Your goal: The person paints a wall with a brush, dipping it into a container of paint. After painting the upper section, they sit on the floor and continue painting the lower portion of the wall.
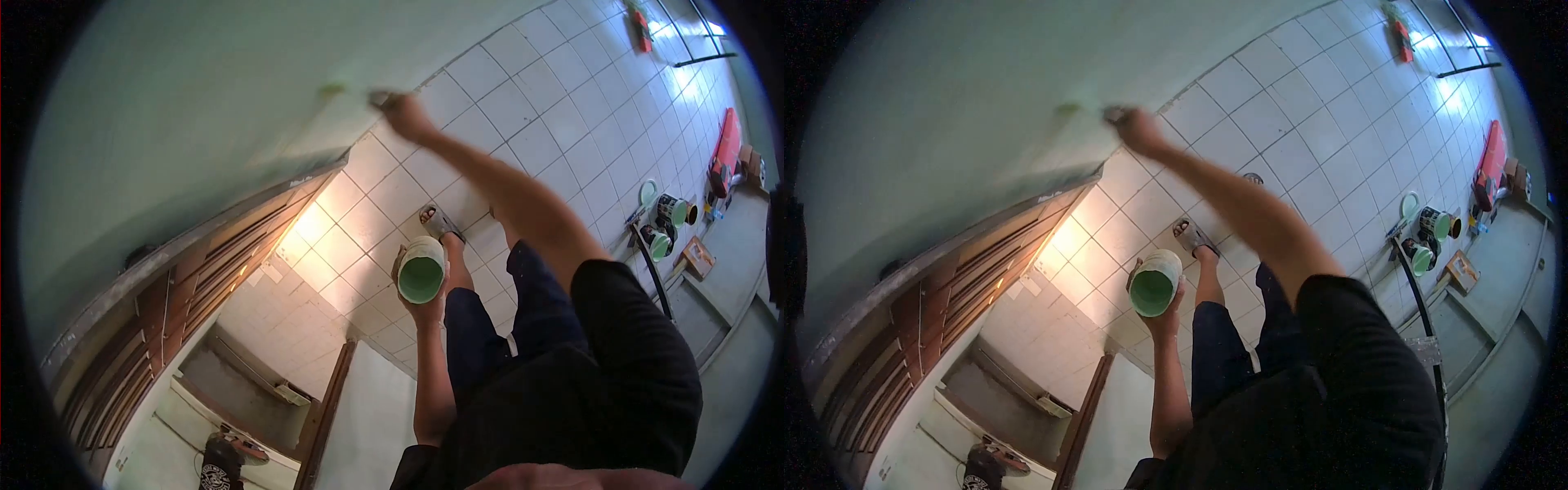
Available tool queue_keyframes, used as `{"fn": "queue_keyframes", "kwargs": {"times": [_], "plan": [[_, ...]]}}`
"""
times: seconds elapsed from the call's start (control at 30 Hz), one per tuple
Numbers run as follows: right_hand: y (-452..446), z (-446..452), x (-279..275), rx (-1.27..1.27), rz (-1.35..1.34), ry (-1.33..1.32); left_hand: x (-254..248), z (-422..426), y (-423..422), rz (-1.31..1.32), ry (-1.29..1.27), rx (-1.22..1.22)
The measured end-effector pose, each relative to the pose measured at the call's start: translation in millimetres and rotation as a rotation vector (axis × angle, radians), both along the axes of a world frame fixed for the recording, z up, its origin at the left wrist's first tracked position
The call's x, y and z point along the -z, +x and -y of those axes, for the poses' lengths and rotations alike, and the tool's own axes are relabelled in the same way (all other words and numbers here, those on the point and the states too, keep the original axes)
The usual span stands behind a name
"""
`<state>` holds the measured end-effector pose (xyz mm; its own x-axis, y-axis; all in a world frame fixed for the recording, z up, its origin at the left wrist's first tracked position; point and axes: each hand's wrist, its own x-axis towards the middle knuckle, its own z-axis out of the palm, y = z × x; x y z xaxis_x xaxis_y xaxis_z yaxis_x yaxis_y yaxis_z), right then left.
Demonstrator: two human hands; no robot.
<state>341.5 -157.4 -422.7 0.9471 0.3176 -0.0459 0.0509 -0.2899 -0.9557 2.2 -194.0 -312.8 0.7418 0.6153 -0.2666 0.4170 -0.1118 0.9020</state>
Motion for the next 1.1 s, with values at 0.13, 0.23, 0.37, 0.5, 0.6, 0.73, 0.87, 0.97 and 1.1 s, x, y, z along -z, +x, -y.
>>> {"fn": "queue_keyframes", "kwargs": {"times": [0.13,0.23,0.37,0.5,0.6,0.73,0.87,0.97,1.1], "plan": [[124.9,133.2,31.6,0.173,0.048,-0.251,2.9,2.9,15.2,0.053,0.047,0.025],[174.4,187.5,-2.5,0.552,-0.145,-0.162,3.6,10.0,25.3,0.026,0.032,0.036],[232.4,175.1,61.1,0.729,-0.161,-0.091,6.7,21.3,44.3,-0.041,0.084,0.117],[139.0,92.2,4.6,0.549,-0.192,-0.087,5.4,38.1,64.9,-0.045,0.057,0.146],[83.8,94.1,6.5,-0.001,-0.303,-0.115,8.3,53.9,84.0,-0.024,-0.007,0.133],[108.9,121.9,26.3,-0.183,-0.267,-0.147,2.5,71.2,106.2,-0.008,-0.009,0.152],[204.9,199.6,27.7,0.057,-0.222,-0.211,8.5,87.6,122.3,0.072,-0.012,0.178],[228.0,236.2,51.2,0.58,-0.312,-0.044,-5.4,96.7,138.1,-0.035,0.095,0.275],[241.0,203.5,72.3,0.669,-0.453,0.149,1.3,108.5,139.3,-0.07,0.038,0.239]]}}
